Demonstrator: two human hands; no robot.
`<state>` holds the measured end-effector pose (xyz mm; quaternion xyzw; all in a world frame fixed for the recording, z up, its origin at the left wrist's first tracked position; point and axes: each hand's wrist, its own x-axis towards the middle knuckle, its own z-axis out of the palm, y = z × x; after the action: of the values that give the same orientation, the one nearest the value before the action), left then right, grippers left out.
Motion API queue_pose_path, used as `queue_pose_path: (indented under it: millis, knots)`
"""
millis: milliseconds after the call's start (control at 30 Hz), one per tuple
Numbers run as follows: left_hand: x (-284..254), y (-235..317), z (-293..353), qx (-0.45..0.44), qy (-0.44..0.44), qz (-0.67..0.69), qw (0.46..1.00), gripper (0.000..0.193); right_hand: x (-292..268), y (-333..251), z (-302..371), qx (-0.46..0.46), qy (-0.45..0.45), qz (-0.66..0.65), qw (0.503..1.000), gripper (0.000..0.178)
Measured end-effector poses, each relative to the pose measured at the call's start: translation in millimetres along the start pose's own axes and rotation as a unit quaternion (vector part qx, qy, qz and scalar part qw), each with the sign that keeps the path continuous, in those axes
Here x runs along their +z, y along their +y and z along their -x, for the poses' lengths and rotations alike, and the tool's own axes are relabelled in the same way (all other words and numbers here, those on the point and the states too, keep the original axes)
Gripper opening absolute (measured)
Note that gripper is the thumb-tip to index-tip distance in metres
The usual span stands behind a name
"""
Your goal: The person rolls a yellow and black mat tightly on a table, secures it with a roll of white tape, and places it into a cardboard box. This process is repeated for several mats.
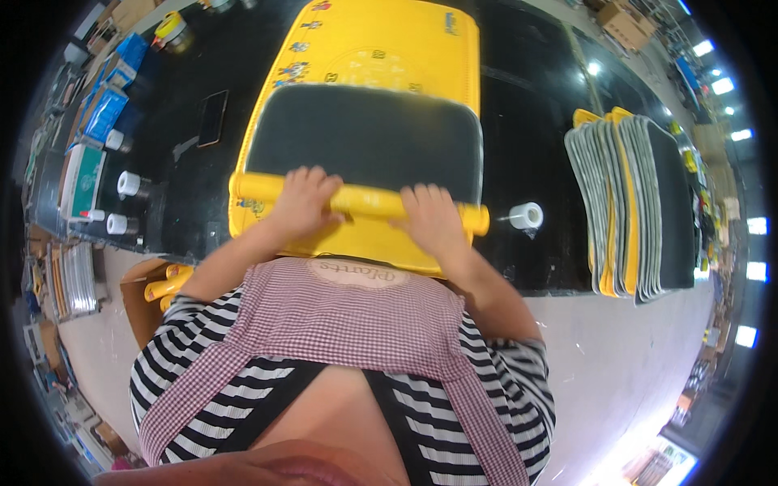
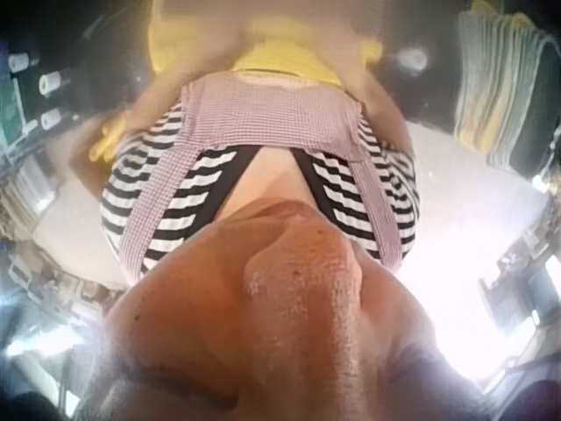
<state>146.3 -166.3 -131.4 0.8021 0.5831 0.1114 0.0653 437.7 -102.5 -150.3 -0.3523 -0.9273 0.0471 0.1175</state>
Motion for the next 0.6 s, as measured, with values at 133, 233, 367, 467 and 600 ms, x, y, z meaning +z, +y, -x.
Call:
queue_pose_path:
  millis: [133,233,367,467,600]
  knots:
    - [2,-7,63,-0.069,0.044,0.010,0.997,0.048,-16,-27,46,0.047,-0.071,-0.056,0.995,0.062]
    - [-5,-56,99,-0.219,0.108,-0.100,0.965,0.048,-28,-9,77,0.152,-0.017,0.005,0.988,0.055]
    - [-22,-55,114,-0.347,0.061,0.075,0.933,0.051,-8,9,127,0.364,0.069,-0.196,0.908,0.047]
    - [-18,-50,117,-0.415,0.093,0.136,0.895,0.048,-8,-6,117,0.457,0.112,-0.334,0.817,0.046]
    - [-20,-50,120,-0.426,0.136,0.217,0.868,0.047,-16,-15,113,0.477,0.101,-0.371,0.790,0.047]
